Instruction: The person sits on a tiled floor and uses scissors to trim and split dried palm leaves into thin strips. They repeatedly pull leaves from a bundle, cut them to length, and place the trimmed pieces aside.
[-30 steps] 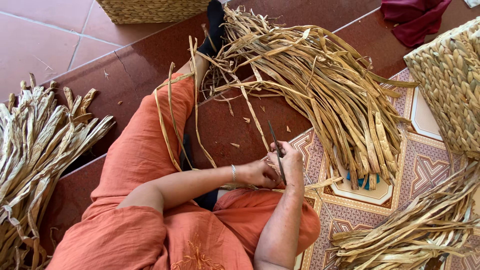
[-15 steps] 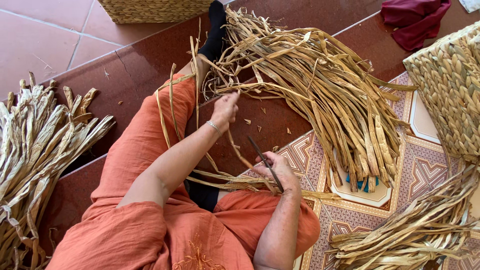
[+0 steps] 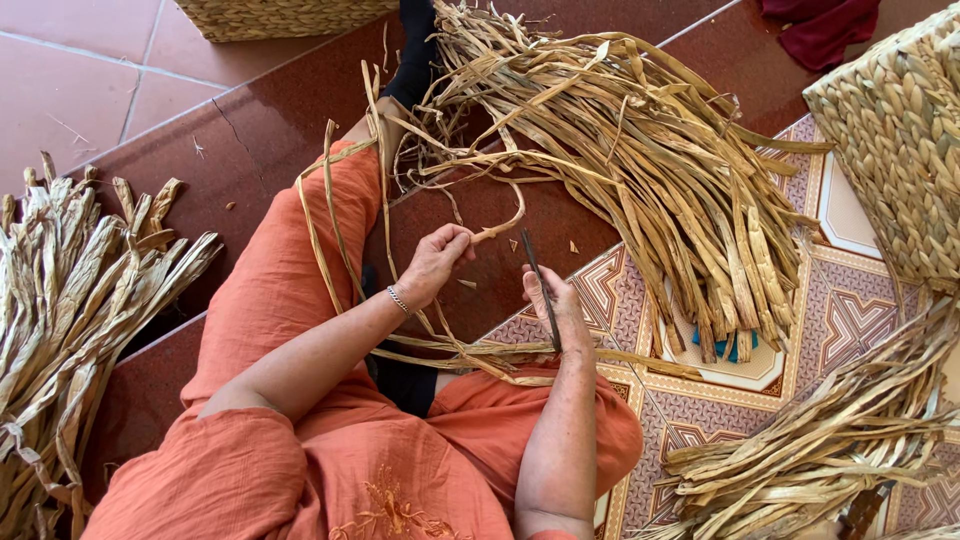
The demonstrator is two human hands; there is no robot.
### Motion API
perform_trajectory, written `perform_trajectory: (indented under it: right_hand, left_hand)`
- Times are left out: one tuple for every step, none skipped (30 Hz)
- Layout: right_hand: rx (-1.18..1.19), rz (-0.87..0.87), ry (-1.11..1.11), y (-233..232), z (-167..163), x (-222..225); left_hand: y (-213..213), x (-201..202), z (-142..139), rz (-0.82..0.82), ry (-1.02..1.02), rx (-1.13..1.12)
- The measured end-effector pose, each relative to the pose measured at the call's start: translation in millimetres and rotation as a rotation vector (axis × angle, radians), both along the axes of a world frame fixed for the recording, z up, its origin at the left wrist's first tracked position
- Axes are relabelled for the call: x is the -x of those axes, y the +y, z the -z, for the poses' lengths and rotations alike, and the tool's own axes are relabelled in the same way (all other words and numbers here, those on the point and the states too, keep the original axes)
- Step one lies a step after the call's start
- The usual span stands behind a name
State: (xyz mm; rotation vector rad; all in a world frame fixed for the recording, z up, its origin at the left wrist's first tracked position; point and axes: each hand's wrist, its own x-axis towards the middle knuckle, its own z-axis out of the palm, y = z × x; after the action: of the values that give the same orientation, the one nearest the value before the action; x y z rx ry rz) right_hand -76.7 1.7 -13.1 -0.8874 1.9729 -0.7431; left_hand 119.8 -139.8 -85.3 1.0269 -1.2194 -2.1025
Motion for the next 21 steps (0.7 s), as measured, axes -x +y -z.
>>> perform_trajectory:
  right_hand:
    - [-0.025,0.003,-0.055,-1.8,-0.9,-0.5]
    - [0.035,-0.006,-0.109,-1.9,-2.2,-2.2]
    - [0.094,-0.016,-0.164,-2.1,-3.6,-4.5]
    - [0.153,-0.027,-0.219,-2.1,-5.1,-6.6]
    - [0.167,-0.024,-0.242,-2.1,-6.6,-8.3]
    - [0.184,-0.021,-0.266,-3.7,-7.8,-9.6]
    - [0.201,-0.020,-0.291,-4.5,-8.8,-10.6]
    - [0.205,-0.019,-0.280,-5.7,-9.7,-10.9]
    - [0.208,-0.018,-0.269,-6.6,-10.6,-10.8]
    - [0.210,-0.016,-0.258,-6.8,-11.4,-10.6]
    - [0.221,-0.011,-0.268,-7.2,-12.0,-10.0]
    - [0.232,-0.005,-0.278,-7.1,-12.7,-9.3]
    - [0.244,0.002,-0.287,-6.9,-13.3,-8.6]
    - [0.256,0.002,-0.302,-6.1,-14.1,-8.3]
    - [0.267,0.001,-0.318,-5.2,-14.7,-8.3]
    - [0.279,0.001,-0.334,-4.6,-15.5,-8.5]
    - [0.280,0.004,-0.342,-3.9,-16.3,-9.3]
    - [0.281,0.007,-0.350,-3.1,-17.1,-10.4]
    - [0.282,0.011,-0.357,-2.8,-17.9,-11.4]
    - [0.297,-0.001,-0.328,-3.0,-18.5,-12.5]
    - [0.311,-0.014,-0.299,-3.4,-18.9,-13.6]
  left_hand:
    - [-0.6,-0.8,-1.1,-0.022,0.052,-0.049]
    - [-0.6,-1.7,-2.5,-0.006,0.055,-0.041]
    - [-0.3,-3.0,-4.2,0.008,0.058,-0.035]
    - [0.3,-4.3,-5.9,0.022,0.061,-0.029]
    - [1.1,-5.7,-7.5,0.028,0.057,-0.036]
    - [1.0,-7.3,-9.0,0.034,0.052,-0.041]
    - [1.1,-8.7,-10.2,0.040,0.046,-0.045]
    - [0.6,-10.1,-11.2,0.044,0.058,-0.057]
    - [0.0,-11.4,-12.0,0.048,0.069,-0.070]
    - [-0.7,-12.6,-12.6,0.054,0.081,-0.084]
    - [-1.5,-13.7,-13.0,0.058,0.084,-0.071]
    - [-2.4,-14.5,-13.3,0.064,0.088,-0.058]
    - [-3.3,-15.1,-13.5,0.071,0.092,-0.044]
    - [-3.9,-15.7,-13.8,0.077,0.084,-0.042]
    - [-4.5,-16.2,-13.9,0.083,0.075,-0.038]
    - [-5.2,-16.5,-14.1,0.088,0.066,-0.035]
    - [-5.5,-16.8,-14.0,0.086,0.045,-0.040]
    - [-5.9,-16.9,-14.0,0.084,0.024,-0.045]
    - [-6.1,-17.0,-13.8,0.084,0.003,-0.051]
    - [-6.1,-17.0,-13.5,0.077,-0.015,-0.058]
    - [-5.9,-16.8,-13.1,0.071,-0.033,-0.066]
